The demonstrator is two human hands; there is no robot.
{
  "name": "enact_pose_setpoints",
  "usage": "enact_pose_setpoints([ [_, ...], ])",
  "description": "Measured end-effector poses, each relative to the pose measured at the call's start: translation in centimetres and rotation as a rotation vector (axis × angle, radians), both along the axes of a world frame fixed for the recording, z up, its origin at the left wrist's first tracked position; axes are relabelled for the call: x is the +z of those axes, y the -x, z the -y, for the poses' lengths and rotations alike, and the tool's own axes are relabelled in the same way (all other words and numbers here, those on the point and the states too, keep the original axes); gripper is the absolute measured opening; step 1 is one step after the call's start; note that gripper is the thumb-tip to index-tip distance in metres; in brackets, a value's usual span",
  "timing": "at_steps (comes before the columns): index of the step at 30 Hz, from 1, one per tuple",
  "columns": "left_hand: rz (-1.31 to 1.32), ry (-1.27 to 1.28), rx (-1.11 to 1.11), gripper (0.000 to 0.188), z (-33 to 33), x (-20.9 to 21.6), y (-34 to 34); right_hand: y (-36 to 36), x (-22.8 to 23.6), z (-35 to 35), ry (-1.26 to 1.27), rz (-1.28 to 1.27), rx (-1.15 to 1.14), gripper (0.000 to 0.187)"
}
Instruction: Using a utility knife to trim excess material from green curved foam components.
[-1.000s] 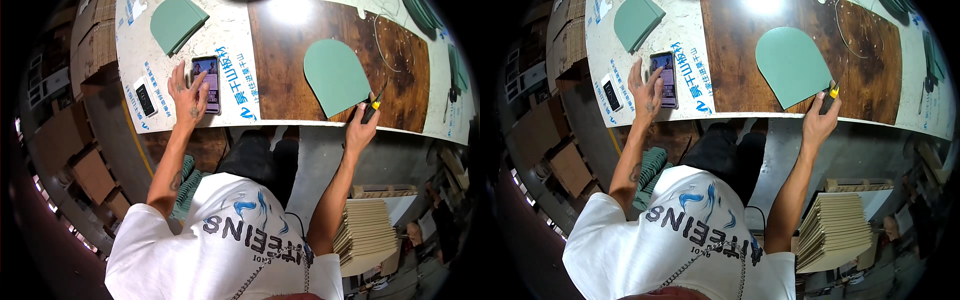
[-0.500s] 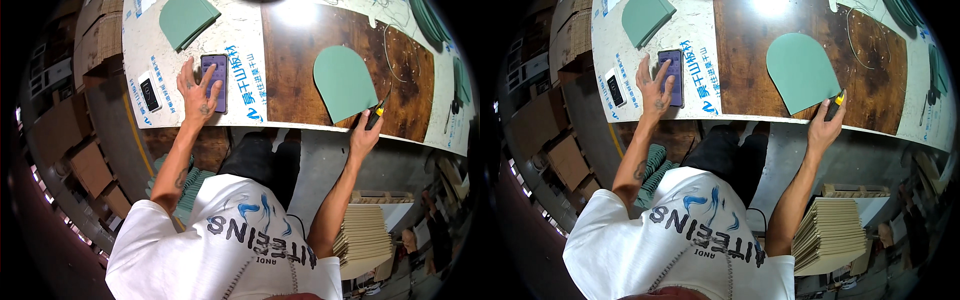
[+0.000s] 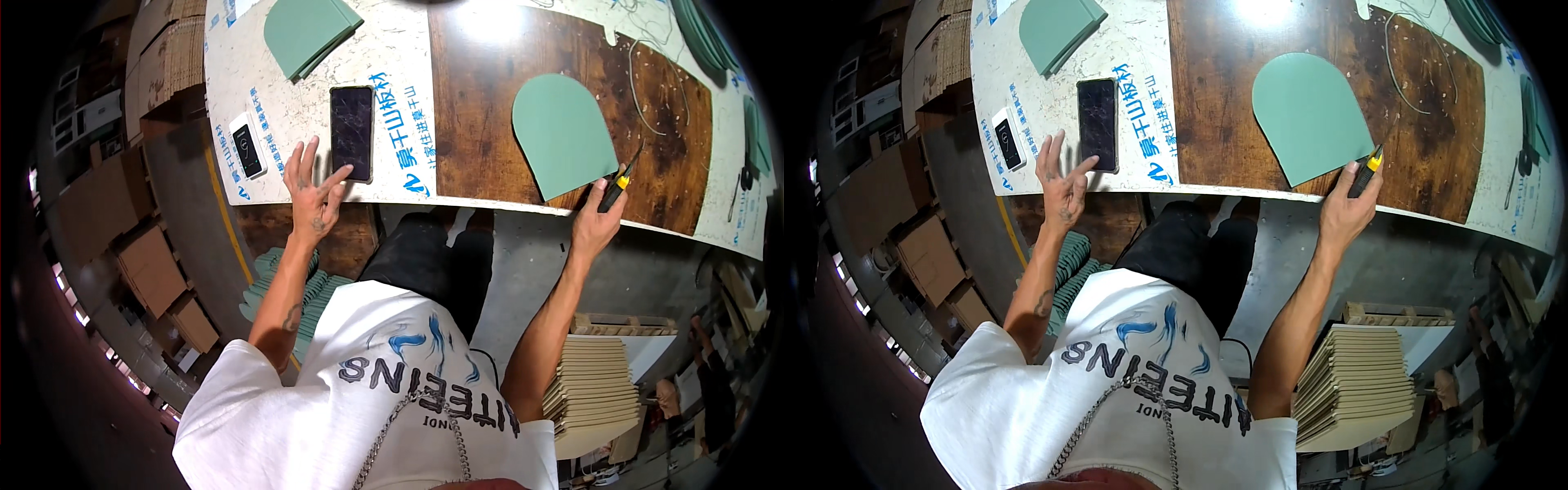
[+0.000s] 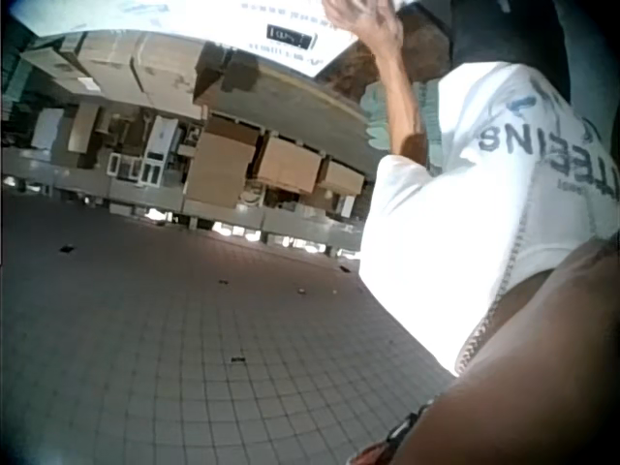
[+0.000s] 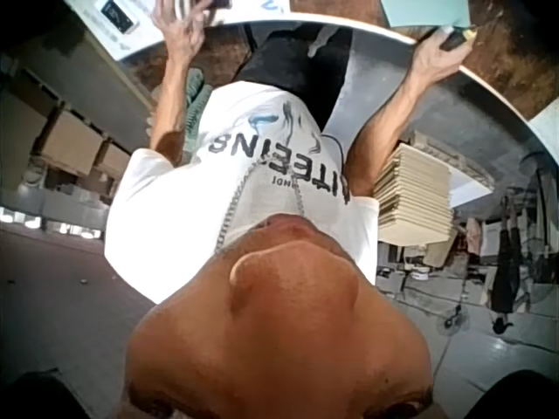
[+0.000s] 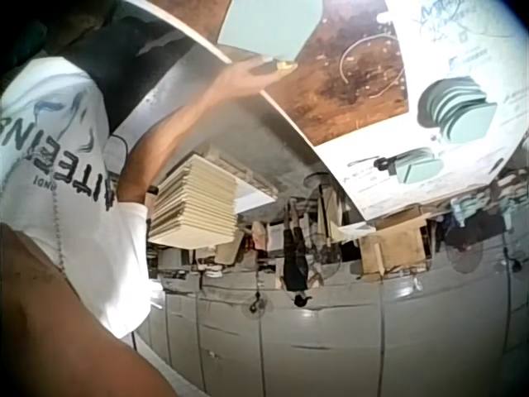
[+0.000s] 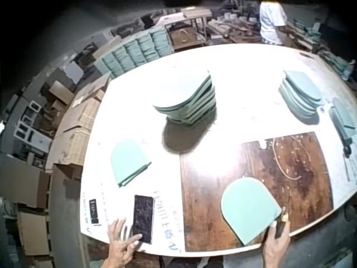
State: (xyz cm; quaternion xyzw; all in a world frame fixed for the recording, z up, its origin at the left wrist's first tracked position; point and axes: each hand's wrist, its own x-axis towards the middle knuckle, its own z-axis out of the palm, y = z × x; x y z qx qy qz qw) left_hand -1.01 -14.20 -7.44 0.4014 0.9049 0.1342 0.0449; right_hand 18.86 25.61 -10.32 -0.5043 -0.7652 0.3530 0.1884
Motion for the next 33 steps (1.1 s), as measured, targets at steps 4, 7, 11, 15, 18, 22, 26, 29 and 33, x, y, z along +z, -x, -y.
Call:
enact_pose_setpoints([
  [4,-0.03,0.066,0.2,0.048,-0.7,-1.7,0.6,-0.1,-0.4,-0.2,-0.004,-0.007,0.019,0.049],
  [7,-0.025,-0.057,0.289,0.057,-3.0,-1.8,2.0,-0.5,-0.7,-0.3,0.024,0.04,-0.003,0.049],
  [11,0.143,-0.17,0.385,0.071,-3.5,-2.9,2.0,-0.3,-0.1,-0.1,0.027,0.032,-0.005,0.047],
  [15,0.426,-0.516,0.536,0.066,-3.6,-4.2,5.4,-0.1,-0.5,0.2,-0.076,-0.044,0.051,0.044],
  [18,0.571,-0.538,0.528,0.061,-3.2,-3.8,8.0,-0.5,-0.2,0.9,-0.041,-0.012,0.048,0.039],
  [22,0.599,-0.499,0.458,0.053,-3.6,-3.9,9.1,-0.7,-0.8,1.2,-0.03,-0.002,0.031,0.034],
  [26,0.565,-0.42,0.446,0.044,-5.0,-3.8,9.9,-0.5,-0.8,1.1,-0.012,-0.096,0.037,0.034],
  [29,0.511,-0.366,0.436,0.039,-6.2,-3.2,9.8,-0.4,-0.9,0.8,-0.04,-0.114,0.056,0.034],
  [33,0.02,-0.44,0.48,0.03,-11.1,-1.7,6.9,-0.5,-0.5,0.7,0.039,-0.077,0.033,0.035],
])
